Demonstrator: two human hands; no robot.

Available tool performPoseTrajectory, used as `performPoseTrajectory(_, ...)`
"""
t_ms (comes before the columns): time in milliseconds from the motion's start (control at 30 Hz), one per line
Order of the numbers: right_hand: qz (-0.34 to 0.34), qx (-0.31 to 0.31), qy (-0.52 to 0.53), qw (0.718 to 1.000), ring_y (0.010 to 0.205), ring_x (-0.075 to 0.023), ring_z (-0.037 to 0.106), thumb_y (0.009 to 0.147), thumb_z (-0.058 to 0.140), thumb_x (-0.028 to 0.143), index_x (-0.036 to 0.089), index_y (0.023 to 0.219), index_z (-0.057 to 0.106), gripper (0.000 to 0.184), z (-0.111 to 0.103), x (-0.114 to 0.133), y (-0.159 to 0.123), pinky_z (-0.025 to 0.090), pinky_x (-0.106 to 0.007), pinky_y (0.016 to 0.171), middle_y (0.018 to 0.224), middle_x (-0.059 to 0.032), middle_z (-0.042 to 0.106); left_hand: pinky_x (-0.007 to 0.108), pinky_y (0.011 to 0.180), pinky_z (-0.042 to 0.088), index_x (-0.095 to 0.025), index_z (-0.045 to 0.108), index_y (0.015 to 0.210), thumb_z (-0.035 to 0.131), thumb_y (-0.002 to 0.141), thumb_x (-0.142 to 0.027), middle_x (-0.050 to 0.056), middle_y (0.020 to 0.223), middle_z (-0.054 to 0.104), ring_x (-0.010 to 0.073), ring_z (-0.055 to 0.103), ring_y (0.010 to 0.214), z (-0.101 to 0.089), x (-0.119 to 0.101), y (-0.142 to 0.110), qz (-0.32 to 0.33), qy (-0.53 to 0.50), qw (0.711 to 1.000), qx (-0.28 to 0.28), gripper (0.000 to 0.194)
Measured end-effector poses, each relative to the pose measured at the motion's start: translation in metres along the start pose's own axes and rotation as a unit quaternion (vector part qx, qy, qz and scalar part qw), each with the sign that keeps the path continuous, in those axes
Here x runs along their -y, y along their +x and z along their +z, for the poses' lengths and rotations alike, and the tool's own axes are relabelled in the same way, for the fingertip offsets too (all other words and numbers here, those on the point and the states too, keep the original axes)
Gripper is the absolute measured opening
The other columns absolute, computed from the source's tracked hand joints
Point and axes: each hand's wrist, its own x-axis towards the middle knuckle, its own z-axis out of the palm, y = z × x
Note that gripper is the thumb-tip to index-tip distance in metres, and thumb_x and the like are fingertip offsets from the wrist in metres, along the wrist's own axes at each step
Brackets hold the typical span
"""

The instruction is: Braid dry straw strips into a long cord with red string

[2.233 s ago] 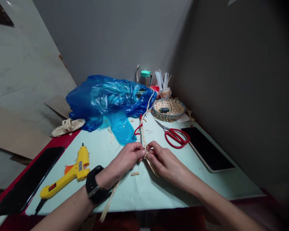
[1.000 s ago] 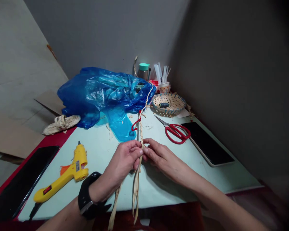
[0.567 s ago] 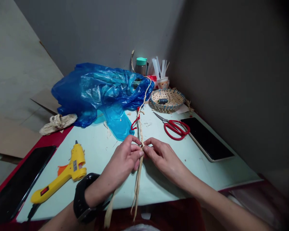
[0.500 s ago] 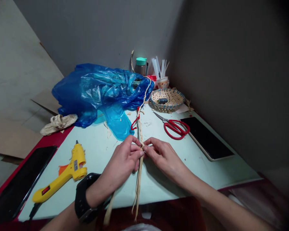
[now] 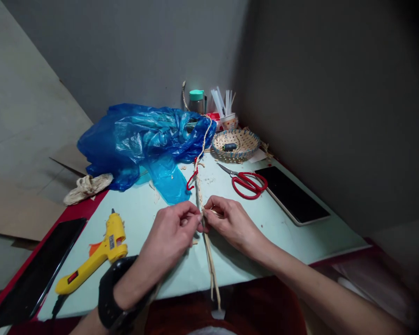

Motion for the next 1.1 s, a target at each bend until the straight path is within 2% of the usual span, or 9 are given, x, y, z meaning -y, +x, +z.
performPoseTrajectory(133,0.024,0.031,0.113,0.993,0.059,-0.0123,0.053,0.085,0.05,0.025,0.017,0.078,0.058,0.013,-0.003,0.0,0.0,0.038,-0.023,0.058,0.063,-0.0001,0.06,0.032,0.063,0.042,-0.016,0.065,0.097,0.041,0.085,-0.015,0.01,0.081,0.067,0.0216,0.06,0.068,0.032,-0.003,-0.021,0.098,0.195,0.974,-0.057,0.027)
performPoseTrajectory(200,0.052,0.059,0.215,0.974,0.064,-0.0136,0.057,0.085,0.05,0.027,0.016,0.08,0.057,0.014,-0.003,-0.001,0.0,0.041,-0.024,0.061,0.067,-0.0019,0.061,0.033,0.063,0.042,-0.013,0.063,0.109,0.042,0.08,-0.009,0.015,0.085,0.066,0.0251,0.061,0.07,0.044,-0.001,-0.029,0.111,0.229,0.963,-0.084,0.037)
performPoseTrajectory(333,0.054,0.067,0.292,0.953,0.064,-0.0122,0.054,0.086,0.053,0.03,0.015,0.081,0.056,0.016,-0.003,-0.004,0.0,0.04,-0.023,0.061,0.071,-0.0019,0.061,0.034,0.063,0.041,-0.015,0.064,0.114,0.049,0.082,-0.016,0.015,0.086,0.066,0.0257,0.06,0.071,0.039,-0.003,-0.031,0.127,0.223,0.963,-0.084,0.036)
performPoseTrajectory(467,0.024,0.046,0.26,0.964,0.06,-0.0105,0.048,0.087,0.053,0.031,0.015,0.079,0.056,0.017,-0.004,-0.002,0.0,0.036,-0.022,0.058,0.067,0.0004,0.057,0.03,0.071,0.041,-0.023,0.069,0.086,0.054,0.084,-0.029,0.007,0.082,0.065,0.0207,0.058,0.077,0.01,-0.007,-0.016,0.105,0.115,0.984,-0.083,0.016)
performPoseTrajectory(567,-0.005,0.04,0.263,0.964,0.063,-0.011,0.049,0.089,0.051,0.032,0.015,0.078,0.054,0.02,-0.003,0.003,0.0,0.037,-0.023,0.061,0.068,0.0002,0.055,0.029,0.073,0.043,-0.02,0.059,0.09,0.054,0.084,-0.031,0.004,0.086,0.064,0.0182,0.059,0.08,0.0,-0.001,0.001,0.028,-0.078,0.995,-0.062,0.013)
performPoseTrajectory(700,-0.028,0.038,0.245,0.968,0.068,-0.0131,0.053,0.093,0.043,0.032,0.016,0.082,0.052,0.021,-0.003,0.005,-0.002,0.04,-0.026,0.07,0.07,0.0,0.055,0.023,0.063,0.043,-0.019,0.048,0.096,0.057,0.082,-0.023,-0.001,0.075,0.057,0.0099,0.054,0.065,0.008,0.009,0.017,-0.034,-0.363,0.925,0.107,0.017)
performPoseTrajectory(767,-0.03,0.035,0.198,0.979,0.069,-0.0128,0.051,0.095,0.039,0.031,0.017,0.082,0.05,0.022,-0.004,0.003,-0.003,0.039,-0.026,0.07,0.071,0.0006,0.053,0.016,0.05,0.033,-0.018,0.047,0.095,0.057,0.082,-0.022,-0.003,0.072,0.053,0.0038,0.043,0.052,0.012,0.012,0.02,-0.072,-0.43,0.888,0.144,0.017)
performPoseTrajectory(900,-0.02,0.037,0.116,0.992,0.066,-0.0116,0.048,0.096,0.037,0.03,0.019,0.087,0.047,0.018,-0.004,0.001,-0.006,0.037,-0.024,0.064,0.07,0.0031,0.05,0.016,0.04,0.011,-0.017,0.046,0.088,0.059,0.081,-0.025,-0.008,0.059,0.041,0.001,0.019,0.042,0.013,0.014,0.019,-0.111,-0.45,0.878,0.123,0.017)
performPoseTrajectory(1100,-0.019,0.048,0.015,0.999,0.064,-0.0135,0.053,0.097,0.034,0.03,0.02,0.1,0.043,0.013,-0.002,0.007,-0.011,0.036,-0.025,0.061,0.069,0.0026,0.056,0.018,0.038,0.014,-0.016,0.05,0.079,0.056,0.081,-0.031,-0.007,0.054,0.044,0.0022,0.024,0.039,0.013,0.021,0.015,-0.094,-0.37,0.922,0.064,0.016)
